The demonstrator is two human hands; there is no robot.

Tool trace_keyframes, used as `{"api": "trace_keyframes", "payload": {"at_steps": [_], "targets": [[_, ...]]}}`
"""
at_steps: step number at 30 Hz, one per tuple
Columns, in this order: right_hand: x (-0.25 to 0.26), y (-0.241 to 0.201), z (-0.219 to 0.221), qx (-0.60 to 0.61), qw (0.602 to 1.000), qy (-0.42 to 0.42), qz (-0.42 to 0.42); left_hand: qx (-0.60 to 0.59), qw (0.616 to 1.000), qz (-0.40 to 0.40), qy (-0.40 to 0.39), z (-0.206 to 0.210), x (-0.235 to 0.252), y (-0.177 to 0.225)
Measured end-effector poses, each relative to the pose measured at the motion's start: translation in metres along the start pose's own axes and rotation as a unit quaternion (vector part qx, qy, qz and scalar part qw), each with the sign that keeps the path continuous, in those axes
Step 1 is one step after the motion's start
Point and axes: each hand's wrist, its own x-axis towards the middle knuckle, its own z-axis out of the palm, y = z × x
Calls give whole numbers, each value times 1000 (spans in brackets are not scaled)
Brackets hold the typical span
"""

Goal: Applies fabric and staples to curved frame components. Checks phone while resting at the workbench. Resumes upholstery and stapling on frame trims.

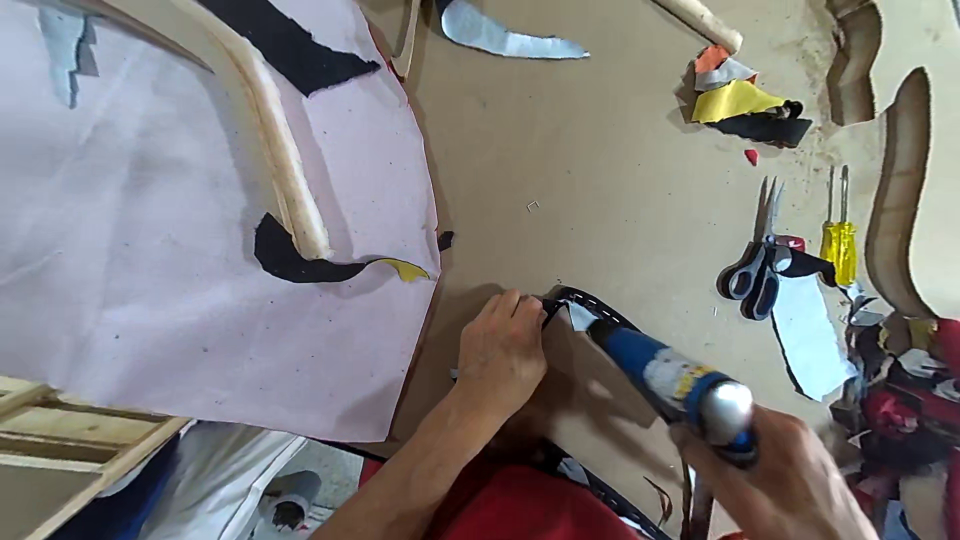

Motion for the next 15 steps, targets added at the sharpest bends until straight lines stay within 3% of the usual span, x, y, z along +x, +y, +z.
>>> {"api": "trace_keyframes", "payload": {"at_steps": [4, 9, 12, 15], "targets": [[-41, 43, -24, -12, 992, 40, 123, -32, 998, -12, -55, -18, 20, 6], [-62, 114, 12, -31, 971, 116, 206, 79, 971, 165, -154, -6, 48, 29], [-61, 150, 45, 17, 951, 160, 265, 131, 944, 256, -162, 9, 55, 32], [-77, 175, 62, 46, 939, 234, 248, 168, 931, 261, -190, 3, 58, 32]]}}
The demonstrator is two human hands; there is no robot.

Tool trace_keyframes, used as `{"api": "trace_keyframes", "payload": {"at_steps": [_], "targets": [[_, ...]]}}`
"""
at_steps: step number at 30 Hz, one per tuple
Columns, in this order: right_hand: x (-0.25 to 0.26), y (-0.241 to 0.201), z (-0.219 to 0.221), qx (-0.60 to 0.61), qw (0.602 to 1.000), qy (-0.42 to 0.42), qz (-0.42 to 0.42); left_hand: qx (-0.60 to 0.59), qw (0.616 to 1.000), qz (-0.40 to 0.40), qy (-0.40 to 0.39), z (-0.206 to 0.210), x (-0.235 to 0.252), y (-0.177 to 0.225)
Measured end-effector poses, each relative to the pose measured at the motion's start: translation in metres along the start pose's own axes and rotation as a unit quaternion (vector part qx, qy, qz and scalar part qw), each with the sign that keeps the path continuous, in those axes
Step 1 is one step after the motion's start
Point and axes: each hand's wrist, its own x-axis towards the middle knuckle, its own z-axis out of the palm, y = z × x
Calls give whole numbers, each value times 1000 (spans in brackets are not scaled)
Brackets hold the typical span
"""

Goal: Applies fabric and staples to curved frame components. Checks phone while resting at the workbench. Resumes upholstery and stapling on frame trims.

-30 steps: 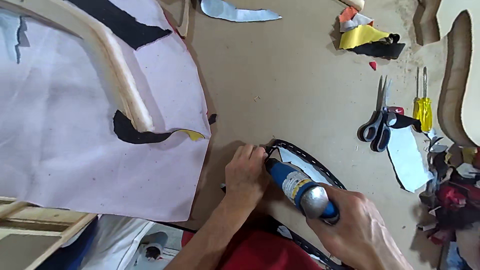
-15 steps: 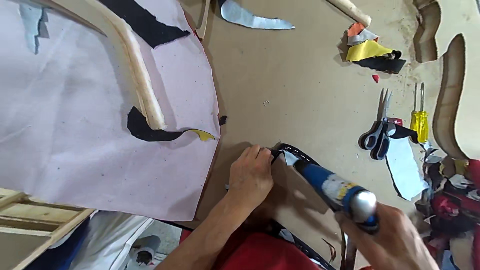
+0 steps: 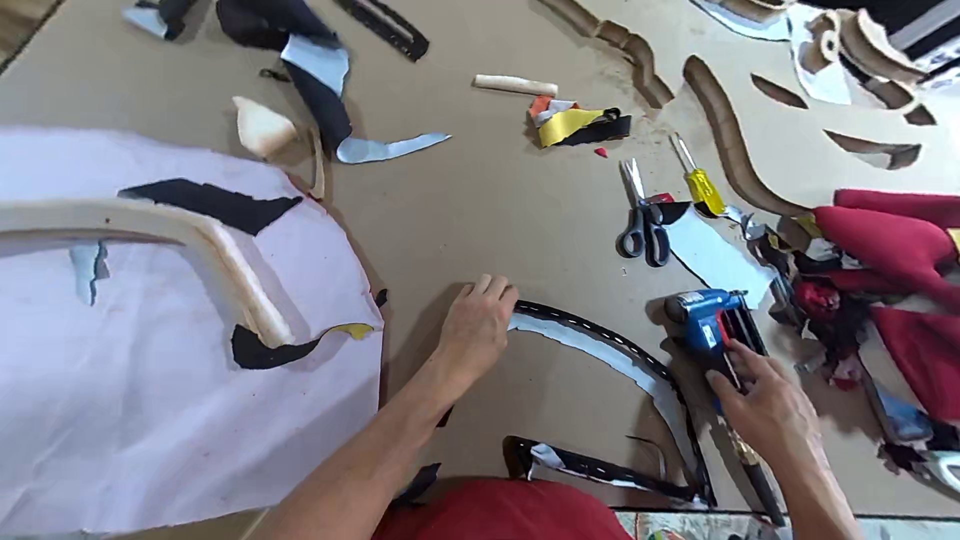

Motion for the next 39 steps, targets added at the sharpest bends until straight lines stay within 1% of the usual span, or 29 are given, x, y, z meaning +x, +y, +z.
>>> {"api": "trace_keyframes", "payload": {"at_steps": [2, 3, 5, 6, 8, 10, 11, 12, 14, 15, 16, 17, 19, 20, 21, 22, 24, 26, 27, 29, 31, 32, 33, 34, 35, 36, 37, 38, 39], "targets": [[-9, 15, -6, 20, 999, 27, 10, 4, 1000, -21, -20, -7, -5, -4], [-14, 21, -8, 28, 999, 27, 24, -11, 999, -33, -27, -12, -7, -7], [-24, 37, -6, 41, 998, 13, 51, -99, 990, -75, -62, -28, -11, -15], [-28, 44, -2, 46, 998, 16, 48, -169, 976, -103, -86, -38, -14, -19], [-35, 50, 4, 44, 998, 25, 36, -298, 941, -132, -94, -51, -22, -33], [-39, 47, 9, 40, 998, 31, 30, -368, 912, -160, -88, -62, -33, -43], [-41, 41, 10, 38, 998, 33, 34, -383, 907, -165, -67, -66, -39, -48], [-43, 31, 10, 41, 997, 42, 43, -390, 907, -157, -29, -69, -45, -53], [-45, 8, 8, 52, 992, 102, 52, -398, 906, -129, 65, -80, -55, -63], [-45, -6, 6, 61, 987, 139, 48, -415, 892, -136, 113, -87, -60, -67], [-42, -20, 3, 75, 982, 168, 41, -443, 868, -161, 158, -94, -65, -71], [-37, -35, 0, 93, 977, 188, 37, -488, 826, -198, 202, -99, -68, -72], [-22, -64, -3, 134, 972, 190, 23, -593, 705, -281, 268, -101, -67, -63], [-13, -77, -2, 158, 973, 171, 13, -638, 650, -310, 272, -95, -67, -54], [-5, -89, 0, 180, 973, 145, 0, -674, 611, -327, 256, -86, -68, -41], [2, -102, 2, 200, 973, 111, -11, -703, 584, -337, 228, -74, -69, -24], [4, -129, 7, 217, 974, 48, -42, -740, 548, -360, 153, -47, -72, 15], [-9, -147, 21, 186, 979, 14, -81, -757, 499, -413, 88, -25, -74, 50], [-20, -153, 30, 160, 982, -5, -102, -762, 482, -428, 63, -16, -76, 62], [-46, -160, 47, 133, 981, -50, -132, -770, 471, -431, 10, -3, -81, 75], [-74, -158, 67, 129, 977, -62, -155, -772, 477, -416, -55, 2, -87, 78], [-86, -155, 78, 134, 976, -57, -163, -767, 490, -404, -94, 3, -90, 79], [-94, -151, 86, 140, 975, -56, -165, -751, 518, -385, -136, 5, -94, 79], [-99, -146, 91, 142, 974, -67, -161, -719, 570, -354, -181, 8, -99, 79], [-102, -141, 94, 143, 974, -88, -155, -661, 647, -307, -223, 12, -104, 77], [-102, -136, 97, 146, 972, -104, -151, -570, 741, -251, -249, 12, -108, 76], [-101, -131, 99, 150, 971, -110, -152, -457, 832, -198, -245, 8, -110, 76], [-101, -126, 102, 157, 969, -107, -158, -343, 907, -142, -200, 3, -110, 77], [-101, -122, 106, 166, 967, -96, -166, -238, 960, -87, -122, 1, -108, 77]]}}
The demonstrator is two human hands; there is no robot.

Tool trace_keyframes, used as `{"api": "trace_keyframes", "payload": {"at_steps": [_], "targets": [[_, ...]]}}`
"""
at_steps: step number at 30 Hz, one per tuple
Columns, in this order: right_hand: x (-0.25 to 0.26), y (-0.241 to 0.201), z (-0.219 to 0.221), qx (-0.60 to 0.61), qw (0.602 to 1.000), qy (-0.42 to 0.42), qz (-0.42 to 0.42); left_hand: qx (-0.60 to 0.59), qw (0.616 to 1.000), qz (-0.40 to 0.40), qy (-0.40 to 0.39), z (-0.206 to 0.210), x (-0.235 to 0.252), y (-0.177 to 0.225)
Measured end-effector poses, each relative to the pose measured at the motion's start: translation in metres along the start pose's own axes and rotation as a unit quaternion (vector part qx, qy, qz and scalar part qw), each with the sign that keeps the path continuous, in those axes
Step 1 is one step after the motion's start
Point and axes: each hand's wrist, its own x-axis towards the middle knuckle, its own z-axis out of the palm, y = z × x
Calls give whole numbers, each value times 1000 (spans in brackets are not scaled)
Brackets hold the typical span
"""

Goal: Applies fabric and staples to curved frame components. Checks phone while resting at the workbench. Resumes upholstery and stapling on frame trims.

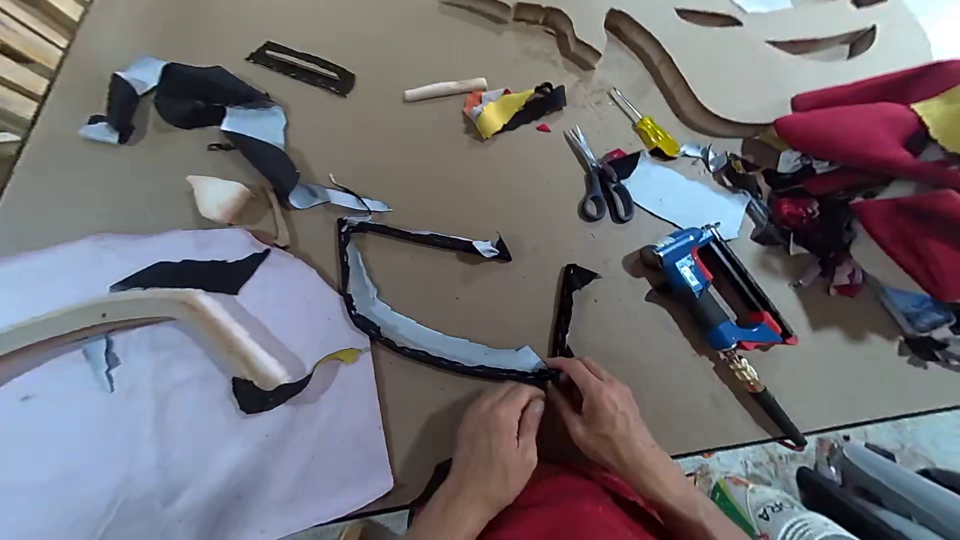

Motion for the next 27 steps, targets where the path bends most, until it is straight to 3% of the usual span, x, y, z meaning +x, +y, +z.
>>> {"api": "trace_keyframes", "payload": {"at_steps": [2, 3, 7, 10, 13, 20, 24, 27], "targets": [[-1, 6, 4, 3, 999, 24, -22, 160, 976, 90, 120, -4, 20, -3], [0, 8, 7, 3, 999, 38, -33, 219, 964, 95, 119, -8, 32, -4], [4, 15, 19, 0, 993, 99, -71, 345, 937, 36, -39, -15, 60, 8], [4, 20, 24, 2, 987, 129, -92, 334, 934, 14, -122, -20, 67, 14], [6, 22, 28, 10, 982, 156, -107, 283, 949, 18, -137, -23, 67, 13], [8, 17, 33, -25, 976, 180, -118, 222, 940, -79, -246, -45, 83, 27], [9, 12, 36, -38, 975, 192, -107, 210, 941, -76, -254, -49, 83, 22], [9, 7, 36, -58, 973, 198, -104, 170, 963, -82, -192, -41, 78, 13]]}}
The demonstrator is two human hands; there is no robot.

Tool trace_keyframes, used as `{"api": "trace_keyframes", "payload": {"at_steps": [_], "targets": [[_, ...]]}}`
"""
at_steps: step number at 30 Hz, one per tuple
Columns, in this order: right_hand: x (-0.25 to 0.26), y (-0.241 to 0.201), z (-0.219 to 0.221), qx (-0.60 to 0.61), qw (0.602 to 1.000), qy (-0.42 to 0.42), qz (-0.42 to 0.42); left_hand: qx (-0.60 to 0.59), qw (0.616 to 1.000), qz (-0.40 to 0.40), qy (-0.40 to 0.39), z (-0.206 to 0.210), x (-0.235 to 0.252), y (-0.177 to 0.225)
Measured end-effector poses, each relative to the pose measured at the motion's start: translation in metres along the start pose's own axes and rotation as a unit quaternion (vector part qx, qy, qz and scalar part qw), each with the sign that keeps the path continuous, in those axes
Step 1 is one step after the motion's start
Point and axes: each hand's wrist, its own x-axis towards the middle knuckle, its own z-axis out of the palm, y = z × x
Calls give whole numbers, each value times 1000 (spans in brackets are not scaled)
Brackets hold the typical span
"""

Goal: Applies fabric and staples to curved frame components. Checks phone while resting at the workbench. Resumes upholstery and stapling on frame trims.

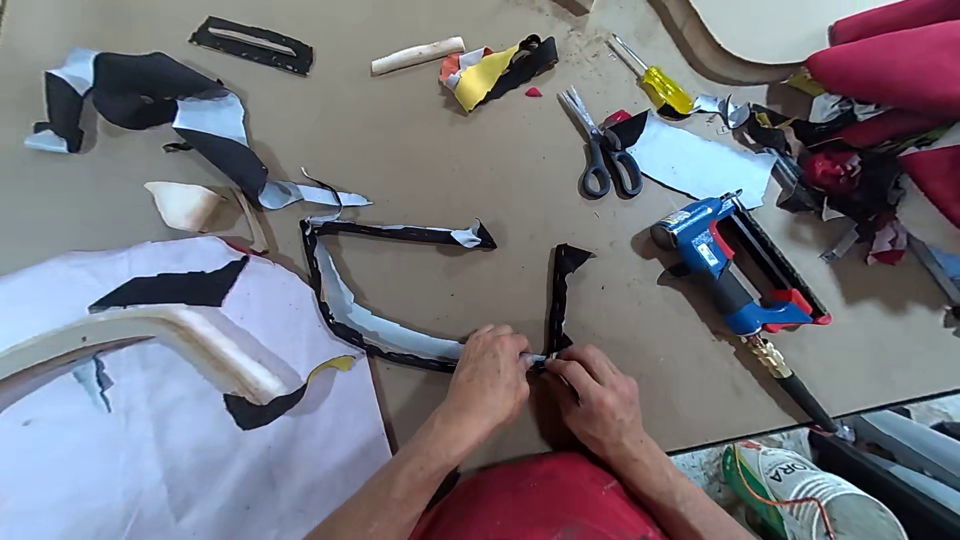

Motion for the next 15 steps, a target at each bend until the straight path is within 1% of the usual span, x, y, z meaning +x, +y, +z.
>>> {"api": "trace_keyframes", "payload": {"at_steps": [2, 4, 6, 8, 10, 12, 13, 15], "targets": [[7, -2, -4, -25, 999, -12, -18, 2, 997, 35, 66, 15, 0, -3], [19, 0, -10, -37, 997, -54, -42, 39, 985, 90, 140, 26, 0, -5], [35, 4, -21, -29, 989, -135, -55, 94, 963, 147, 207, 30, 4, -5], [55, 5, -34, -14, 975, -221, -34, 137, 937, 193, 256, 33, 9, -6], [76, 3, -46, -13, 955, -295, 12, 154, 919, 220, 289, 37, 14, -9], [91, 2, -48, -34, 939, -343, 24, 130, 913, 233, 309, 43, 18, -14], [96, 3, -48, -41, 929, -367, 25, 100, 917, 229, 310, 46, 20, -15], [105, 4, -47, -48, 913, -404, 21, 10, 937, 198, 288, 49, 22, -18]]}}
